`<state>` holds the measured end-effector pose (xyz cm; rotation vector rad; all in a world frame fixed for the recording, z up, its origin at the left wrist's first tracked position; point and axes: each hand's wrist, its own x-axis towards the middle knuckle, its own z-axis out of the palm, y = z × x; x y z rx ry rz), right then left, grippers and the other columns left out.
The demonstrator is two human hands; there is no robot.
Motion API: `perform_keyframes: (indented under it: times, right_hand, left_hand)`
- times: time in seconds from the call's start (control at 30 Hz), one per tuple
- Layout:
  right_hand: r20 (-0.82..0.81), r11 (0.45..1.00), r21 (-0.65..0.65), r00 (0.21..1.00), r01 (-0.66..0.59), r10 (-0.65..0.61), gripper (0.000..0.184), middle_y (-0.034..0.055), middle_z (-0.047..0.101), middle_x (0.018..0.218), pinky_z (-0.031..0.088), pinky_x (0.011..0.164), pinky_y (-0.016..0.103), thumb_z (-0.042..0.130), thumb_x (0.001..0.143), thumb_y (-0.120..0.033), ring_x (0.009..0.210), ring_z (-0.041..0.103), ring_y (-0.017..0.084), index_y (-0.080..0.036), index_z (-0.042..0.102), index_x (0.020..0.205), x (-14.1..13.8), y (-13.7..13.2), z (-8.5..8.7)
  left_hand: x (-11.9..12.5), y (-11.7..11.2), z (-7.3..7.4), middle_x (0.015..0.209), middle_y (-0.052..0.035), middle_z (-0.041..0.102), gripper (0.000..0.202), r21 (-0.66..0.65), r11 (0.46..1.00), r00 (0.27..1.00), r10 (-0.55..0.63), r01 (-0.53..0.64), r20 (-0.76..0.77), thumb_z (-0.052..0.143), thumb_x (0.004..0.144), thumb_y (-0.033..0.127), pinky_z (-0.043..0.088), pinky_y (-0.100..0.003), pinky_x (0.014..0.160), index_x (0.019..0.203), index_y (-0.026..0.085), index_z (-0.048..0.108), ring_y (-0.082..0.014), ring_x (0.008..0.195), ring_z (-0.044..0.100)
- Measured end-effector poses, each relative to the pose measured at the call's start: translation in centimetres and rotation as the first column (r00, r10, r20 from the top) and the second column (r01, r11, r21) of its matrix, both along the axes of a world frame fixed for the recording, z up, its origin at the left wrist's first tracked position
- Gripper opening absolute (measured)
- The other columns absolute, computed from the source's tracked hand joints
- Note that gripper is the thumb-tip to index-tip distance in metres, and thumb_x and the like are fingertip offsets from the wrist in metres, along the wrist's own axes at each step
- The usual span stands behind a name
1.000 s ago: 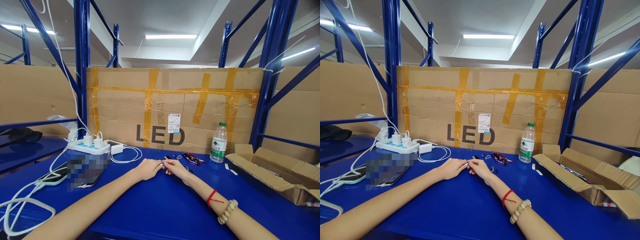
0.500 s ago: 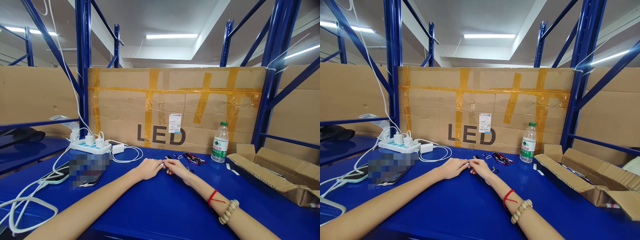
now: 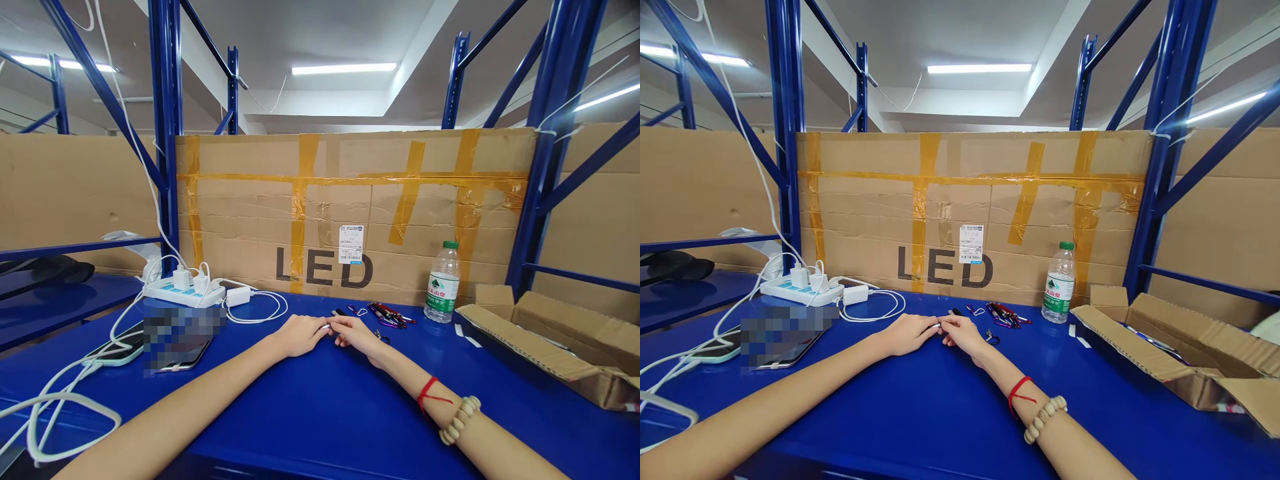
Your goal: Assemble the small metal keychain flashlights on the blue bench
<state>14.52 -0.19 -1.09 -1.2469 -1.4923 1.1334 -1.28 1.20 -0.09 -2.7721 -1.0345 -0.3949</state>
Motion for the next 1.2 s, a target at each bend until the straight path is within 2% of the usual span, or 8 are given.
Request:
perform_keyframes:
  times: [0.2, 0.47, 0.7, 0.9, 1.2]
  right_hand:
    - [0.002, 0.999, 0.034, 1.000, -0.026, 0.026, 0.020, -0.0025, 0.054, 0.064, 0.036, 0.043, 0.013, 0.047, 0.078, -0.017, 0.044, 0.048, 0.001, -0.014, 0.065, 0.085, 0.01, -0.05, -0.16]
    - [-0.020, 0.997, 0.058, 0.999, -0.044, 0.045, 0.017, -0.0018, 0.056, 0.066, 0.037, 0.044, 0.015, 0.054, 0.074, -0.020, 0.045, 0.048, 0.002, -0.014, 0.065, 0.086, 0.28, 0.42, -0.53]
    - [-0.039, 0.998, 0.049, 0.998, -0.046, 0.048, 0.022, -0.0023, 0.056, 0.065, 0.037, 0.045, 0.015, 0.060, 0.070, -0.027, 0.045, 0.047, 0.001, -0.014, 0.065, 0.087, 0.40, 0.27, -0.40]
    - [-0.022, 0.996, 0.066, 0.998, -0.055, 0.056, 0.026, -0.0026, 0.055, 0.061, 0.036, 0.043, 0.014, 0.063, 0.065, -0.035, 0.045, 0.046, 0.001, -0.013, 0.067, 0.079, 0.41, -0.26, 0.08]
    - [0.008, 0.998, 0.052, 1.000, -0.024, 0.024, 0.023, -0.0038, 0.054, 0.052, 0.037, 0.044, 0.015, 0.062, 0.069, -0.028, 0.044, 0.045, 0.002, -0.013, 0.066, 0.085, 0.37, -0.48, 0.20]
  left_hand:
    - [-0.02, 0.23, -0.21, 0.093, -0.0018, 0.062, 0.036, 0.032, 0.999, 1.000, 0.002, -0.002, 0.001, 0.017, 0.090, 0.037, 0.042, -0.027, 0.062, 0.094, 0.022, 0.050, -0.0197, 0.081, 0.060]
    - [-0.03, 0.07, -0.06, 0.092, -0.0029, 0.062, 0.037, 0.050, 0.999, 1.000, 0.007, -0.006, -0.020, 0.016, 0.090, 0.037, 0.043, -0.027, 0.061, 0.096, 0.021, 0.049, -0.0196, 0.080, 0.060]
    - [-0.09, -0.03, -0.05, 0.092, -0.0030, 0.063, 0.036, 0.056, 0.998, 0.999, -0.033, 0.033, -0.006, 0.016, 0.090, 0.036, 0.043, -0.028, 0.062, 0.098, 0.021, 0.049, -0.0198, 0.079, 0.060]
    - [-0.09, 0.05, -0.18, 0.088, -0.0027, 0.063, 0.035, 0.077, 0.996, 0.999, -0.039, 0.040, -0.011, 0.017, 0.090, 0.035, 0.043, -0.027, 0.060, 0.096, 0.021, 0.049, -0.0194, 0.076, 0.061]
    - [-0.12, -0.10, -0.23, 0.087, -0.0034, 0.063, 0.035, 0.094, 0.995, 0.999, -0.033, 0.035, -0.019, 0.019, 0.090, 0.035, 0.043, -0.027, 0.060, 0.095, 0.020, 0.050, -0.0201, 0.076, 0.061]
